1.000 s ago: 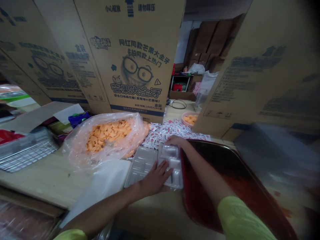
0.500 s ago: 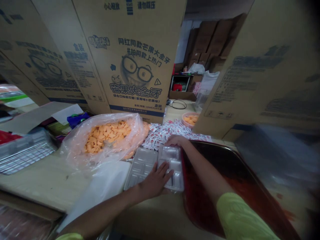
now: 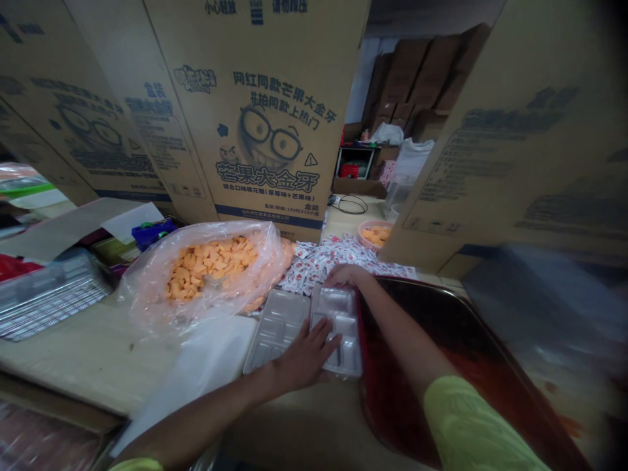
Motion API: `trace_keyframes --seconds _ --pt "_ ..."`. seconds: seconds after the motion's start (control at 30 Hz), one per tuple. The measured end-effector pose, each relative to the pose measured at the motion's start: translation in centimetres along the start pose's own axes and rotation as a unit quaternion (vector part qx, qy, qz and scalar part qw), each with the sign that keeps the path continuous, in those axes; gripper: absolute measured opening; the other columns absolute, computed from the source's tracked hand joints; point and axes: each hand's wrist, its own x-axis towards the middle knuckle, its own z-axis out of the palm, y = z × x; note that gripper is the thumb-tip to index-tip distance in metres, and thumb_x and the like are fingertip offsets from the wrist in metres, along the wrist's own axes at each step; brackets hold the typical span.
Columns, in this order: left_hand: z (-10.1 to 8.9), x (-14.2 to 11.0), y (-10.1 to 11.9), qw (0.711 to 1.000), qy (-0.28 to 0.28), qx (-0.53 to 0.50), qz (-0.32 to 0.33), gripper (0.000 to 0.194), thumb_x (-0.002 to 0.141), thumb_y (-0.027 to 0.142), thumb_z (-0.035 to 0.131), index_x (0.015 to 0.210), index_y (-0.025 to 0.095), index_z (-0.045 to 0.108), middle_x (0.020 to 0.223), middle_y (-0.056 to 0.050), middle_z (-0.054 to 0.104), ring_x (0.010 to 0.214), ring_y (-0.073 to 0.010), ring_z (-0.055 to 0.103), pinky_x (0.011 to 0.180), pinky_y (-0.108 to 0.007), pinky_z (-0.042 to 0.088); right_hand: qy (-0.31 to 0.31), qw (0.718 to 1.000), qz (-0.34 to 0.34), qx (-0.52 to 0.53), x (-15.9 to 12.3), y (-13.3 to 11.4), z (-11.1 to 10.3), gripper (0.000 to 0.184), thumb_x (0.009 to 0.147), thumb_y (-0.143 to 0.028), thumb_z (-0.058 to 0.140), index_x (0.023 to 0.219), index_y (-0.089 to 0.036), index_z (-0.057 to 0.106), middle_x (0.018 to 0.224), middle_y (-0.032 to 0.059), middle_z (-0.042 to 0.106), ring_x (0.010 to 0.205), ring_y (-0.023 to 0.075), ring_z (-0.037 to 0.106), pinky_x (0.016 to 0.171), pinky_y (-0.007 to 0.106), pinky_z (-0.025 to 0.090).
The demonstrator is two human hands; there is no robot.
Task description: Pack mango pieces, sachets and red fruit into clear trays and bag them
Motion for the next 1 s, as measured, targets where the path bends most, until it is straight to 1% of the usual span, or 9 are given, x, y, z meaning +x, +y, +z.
trace_keyframes --seconds 0.17,0.37,0.57,0.7,0.8,0.87,0.9,0.97,1.0 --pt "0.4 0.0 -0.1 1.000 0.006 0.008 0.001 0.082 0.082 0.061 0.042 0.146 0.017 0.016 0.152 -0.021 0.016 0.141 -0.0335 0.004 0.109 -0.060 0.010 0.006 1.000 0.006 -0.009 0.1 0.1 -0.1 0.040 0.054 -0.042 0.084 0.060 -0.012 0.058 0.048 -0.0051 0.049 0.047 0.0067 0.043 0.050 0.020 0.036" --pt "0.0 -0.1 0.1 1.000 0.002 0.009 0.001 0.080 0.083 0.058 0.045 0.146 0.016 0.018 0.152 -0.022 0.015 0.141 -0.0336 0.006 0.108 -0.059 0.011 0.010 1.000 -0.004 0.003 0.3 0.7 -0.1 0.045 0.048 -0.048 0.084 0.059 -0.012 0.058 0.047 -0.0037 0.050 0.046 0.0075 0.043 0.047 0.020 0.035" --pt "0.0 -0.1 0.2 1.000 0.007 -0.001 -0.004 0.082 0.081 0.059 0.047 0.145 0.016 0.019 0.152 -0.022 0.013 0.141 -0.0330 0.003 0.108 -0.059 0.008 0.007 0.998 -0.047 0.050 0.3 1.0 0.0 0.043 0.047 -0.048 0.084 0.061 -0.014 0.060 0.052 -0.0014 0.056 0.050 0.0101 0.048 0.049 0.021 0.039" --pt "-0.4 -0.1 0.2 0.999 0.007 -0.033 -0.007 0.085 0.078 0.054 0.056 0.145 0.016 0.019 0.152 -0.022 0.012 0.141 -0.0328 0.001 0.108 -0.060 0.006 0.015 0.993 -0.082 0.079 -0.1 1.3 0.4 0.044 0.048 -0.049 0.083 0.063 -0.015 0.061 0.057 -0.0007 0.059 0.053 0.0112 0.050 0.051 0.022 0.040" --pt "-1.1 -0.2 0.2 0.994 0.020 -0.107 -0.013 0.090 0.073 0.052 0.064 0.145 0.018 0.021 0.153 -0.021 0.011 0.141 -0.0336 -0.001 0.109 -0.059 0.005 0.043 0.990 -0.107 0.079 -0.6 1.2 0.3 0.044 0.046 -0.048 0.084 0.062 -0.015 0.060 0.054 -0.0025 0.055 0.051 0.0096 0.046 0.049 0.021 0.035" --pt "-1.4 0.0 -0.1 0.978 0.070 -0.191 -0.040 0.093 0.072 0.053 0.065 0.146 0.018 0.019 0.154 -0.020 0.003 0.141 -0.0341 -0.007 0.110 -0.056 0.008 0.060 0.987 -0.125 0.076 -1.3 0.9 0.0 0.043 0.045 -0.047 0.083 0.063 -0.015 0.059 0.054 -0.0041 0.053 0.052 0.0088 0.043 0.048 0.021 0.032" --pt "-1.6 0.2 -0.3 0.962 0.110 -0.241 -0.067 0.093 0.073 0.052 0.064 0.146 0.018 0.017 0.154 -0.020 -0.002 0.141 -0.0337 -0.008 0.111 -0.055 0.010 0.069 0.986 -0.136 0.073 -1.8 0.6 -0.2 0.043 0.045 -0.046 0.083 0.063 -0.015 0.059 0.054 -0.0047 0.053 0.053 0.0086 0.043 0.048 0.021 0.031" --pt "-1.8 0.9 -0.9 0.902 0.205 -0.351 -0.145 0.089 0.078 0.047 0.061 0.147 0.018 0.014 0.154 -0.020 0.002 0.142 -0.0320 0.001 0.111 -0.050 0.016 0.079 0.981 -0.168 0.052 -3.1 0.0 -0.5 0.041 0.048 -0.047 0.081 0.063 -0.016 0.060 0.055 -0.0051 0.052 0.054 0.0086 0.042 0.048 0.020 0.029" --pt "-2.0 1.4 -1.2 0.858 0.244 -0.412 -0.184 0.086 0.079 0.043 0.061 0.147 0.018 0.014 0.152 -0.020 0.012 0.140 -0.0309 0.014 0.110 -0.047 0.021 0.080 0.978 -0.188 0.037 -3.8 -0.4 -0.6 0.040 0.049 -0.047 0.080 0.064 -0.015 0.061 0.055 -0.0049 0.053 0.055 0.0089 0.043 0.049 0.021 0.029"
